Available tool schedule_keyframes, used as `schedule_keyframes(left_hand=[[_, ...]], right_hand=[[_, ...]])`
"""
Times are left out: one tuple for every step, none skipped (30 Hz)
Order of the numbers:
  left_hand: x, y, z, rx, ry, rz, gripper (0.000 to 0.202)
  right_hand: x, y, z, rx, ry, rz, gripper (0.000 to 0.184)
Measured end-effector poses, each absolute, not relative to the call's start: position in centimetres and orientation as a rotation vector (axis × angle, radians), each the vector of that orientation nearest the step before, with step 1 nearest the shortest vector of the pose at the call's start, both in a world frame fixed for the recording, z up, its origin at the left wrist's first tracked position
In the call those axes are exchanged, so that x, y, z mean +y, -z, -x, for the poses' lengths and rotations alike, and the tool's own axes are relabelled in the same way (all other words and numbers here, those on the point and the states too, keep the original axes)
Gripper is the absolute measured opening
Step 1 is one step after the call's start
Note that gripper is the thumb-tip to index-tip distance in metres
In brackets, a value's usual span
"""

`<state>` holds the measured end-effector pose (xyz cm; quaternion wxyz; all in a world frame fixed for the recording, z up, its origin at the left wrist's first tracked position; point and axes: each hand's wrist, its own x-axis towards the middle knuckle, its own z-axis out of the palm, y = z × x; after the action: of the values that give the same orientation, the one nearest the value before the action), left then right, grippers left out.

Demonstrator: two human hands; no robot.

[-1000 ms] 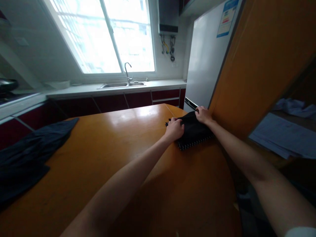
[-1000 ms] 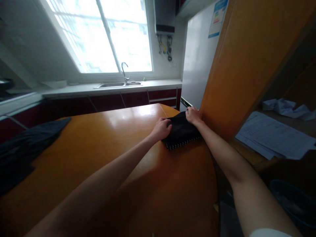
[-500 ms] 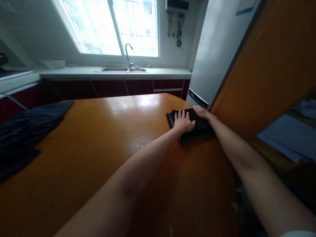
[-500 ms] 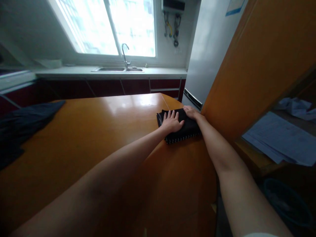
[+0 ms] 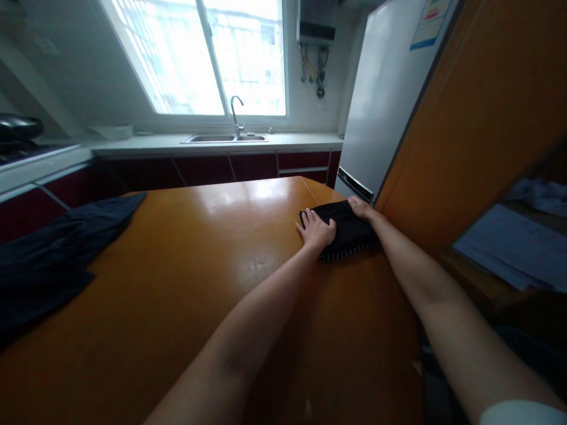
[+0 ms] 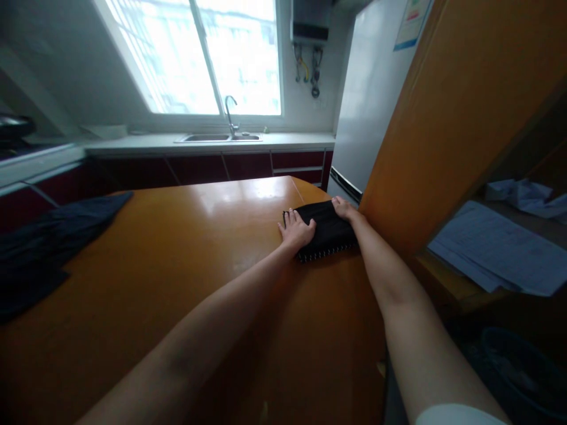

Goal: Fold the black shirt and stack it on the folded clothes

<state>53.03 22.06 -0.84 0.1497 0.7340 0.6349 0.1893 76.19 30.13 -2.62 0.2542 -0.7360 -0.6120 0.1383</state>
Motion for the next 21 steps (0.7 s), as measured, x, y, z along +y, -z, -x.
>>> schedule_keyframes(left_hand=[[21.9,0.6,-52.7,1.813,-0.536,-2.105,0.082],[21.6,0.2,-52.4,1.797,-0.520,-2.113,0.082],[21.3,-0.2,-52.0,1.776,-0.504,-2.139,0.080],[20.8,-0.6,-51.6,1.747,-0.496,-2.187,0.079],[20.2,-0.9,-51.2,1.701,-0.501,-2.262,0.076],[19.4,-1.2,-50.7,1.626,-0.517,-2.363,0.073],[18.6,-1.3,-50.3,1.520,-0.542,-2.483,0.070],[17.6,-1.3,-49.8,1.393,-0.566,-2.604,0.067],[16.6,-1.1,-49.4,1.265,-0.578,-2.710,0.065],[15.6,-0.8,-49.0,1.160,-0.580,-2.792,0.064],[14.7,-0.4,-48.7,1.090,-0.578,-2.852,0.064],[13.9,0.0,-48.4,1.055,-0.575,-2.893,0.065],[13.2,0.5,-48.2,1.043,-0.575,-2.924,0.066],[12.6,0.9,-48.0,1.036,-0.574,-2.948,0.067],[12.1,1.3,-47.7,1.024,-0.576,-2.969,0.067],[11.7,1.6,-47.4,1.004,-0.583,-2.987,0.068],[11.3,1.8,-46.9,0.980,-0.593,-3.001,0.068],[11.0,1.9,-46.2,0.955,-0.604,-3.011,0.069],[10.7,1.9,-45.3,0.933,-0.616,-3.016,0.070],[10.4,1.8,-44.1,0.922,-0.622,-3.015,0.070],[10.2,1.8,-42.6,0.926,-0.615,-3.008,0.069]], right_hand=[[30.0,2.5,-76.1,-1.655,-0.375,1.999,0.068],[29.9,2.2,-76.0,-1.646,-0.372,1.999,0.067],[29.8,1.7,-76.0,-1.635,-0.365,1.999,0.068],[29.7,1.2,-76.0,-1.624,-0.355,1.998,0.069],[29.6,0.5,-76.0,-1.612,-0.338,1.995,0.070],[29.3,-0.3,-75.9,-1.603,-0.313,1.986,0.070],[29.0,-1.0,-75.9,-1.598,-0.280,1.970,0.068],[28.4,-1.6,-75.8,-1.599,-0.242,1.949,0.066],[27.6,-2.0,-75.6,-1.607,-0.201,1.924,0.062],[26.6,-2.2,-75.3,-1.619,-0.162,1.899,0.060],[25.5,-2.1,-75.0,-1.634,-0.129,1.880,0.058],[24.1,-1.8,-74.7,-1.650,-0.103,1.870,0.057],[22.6,-1.4,-74.3,-1.664,-0.086,1.871,0.057],[21.1,-0.8,-74.1,-1.670,-0.074,1.883,0.057],[19.6,-0.2,-73.8,-1.671,-0.066,1.904,0.058],[18.1,0.4,-73.5,-1.660,-0.055,1.929,0.059],[16.8,0.8,-73.2,-1.636,-0.036,1.956,0.061],[15.6,1.1,-72.7,-1.593,0.000,1.979,0.062],[14.5,1.3,-72.0,-1.538,0.058,1.988,0.063],[13.6,1.3,-70.9,-1.490,0.129,1.976,0.064],[12.7,1.2,-69.4,-1.454,0.201,1.942,0.064]])
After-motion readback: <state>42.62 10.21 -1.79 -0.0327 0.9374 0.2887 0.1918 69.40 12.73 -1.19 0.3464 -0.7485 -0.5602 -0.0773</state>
